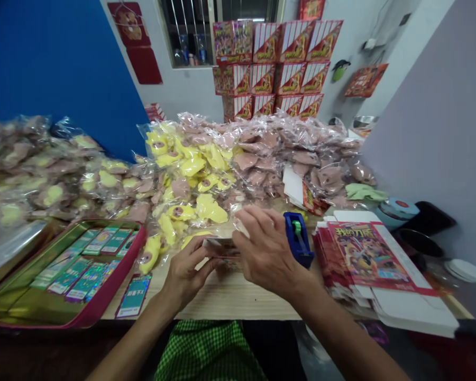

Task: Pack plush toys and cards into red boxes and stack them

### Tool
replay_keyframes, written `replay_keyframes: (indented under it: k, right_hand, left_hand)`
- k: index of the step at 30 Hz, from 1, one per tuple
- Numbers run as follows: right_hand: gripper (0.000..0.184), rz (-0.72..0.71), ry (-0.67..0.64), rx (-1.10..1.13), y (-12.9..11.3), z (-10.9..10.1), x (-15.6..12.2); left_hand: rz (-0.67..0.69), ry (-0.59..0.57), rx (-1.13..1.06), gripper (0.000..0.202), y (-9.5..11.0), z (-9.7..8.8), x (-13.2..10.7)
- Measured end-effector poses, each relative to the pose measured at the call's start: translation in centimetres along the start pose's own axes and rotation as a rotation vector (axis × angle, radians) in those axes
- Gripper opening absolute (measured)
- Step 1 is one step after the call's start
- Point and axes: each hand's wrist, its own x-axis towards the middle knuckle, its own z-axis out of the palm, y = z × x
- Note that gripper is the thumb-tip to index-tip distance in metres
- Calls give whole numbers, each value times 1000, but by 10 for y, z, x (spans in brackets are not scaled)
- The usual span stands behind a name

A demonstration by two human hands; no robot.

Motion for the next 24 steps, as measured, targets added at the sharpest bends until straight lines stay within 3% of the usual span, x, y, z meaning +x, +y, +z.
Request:
replay_keyframes:
  k: [6,9,13,16,21,24]
  right_hand:
    - [38,29,35,-24,-6,-2,-19]
    - [35,10,10,9,-10,-4,-27]
    - [23,107,-108,-13,-11,4,-32]
    - [13,156,-128,51,-10,8,-32]
    - [36,118,-104,59,-8,6,-32]
    - [35,193,-28,160,-6,8,-42]
  left_hand:
    - [-15,10,-32,12,2,2,5]
    - [-20,5,-36,11,1,2,8]
    - [-24,13,-37,8,1,3,8]
    - [-29,23,-41,7,1,3,8]
    - [-6,44,-28,6,-1,8,6]
    - [-45,173,-52,30,-7,16,-2]
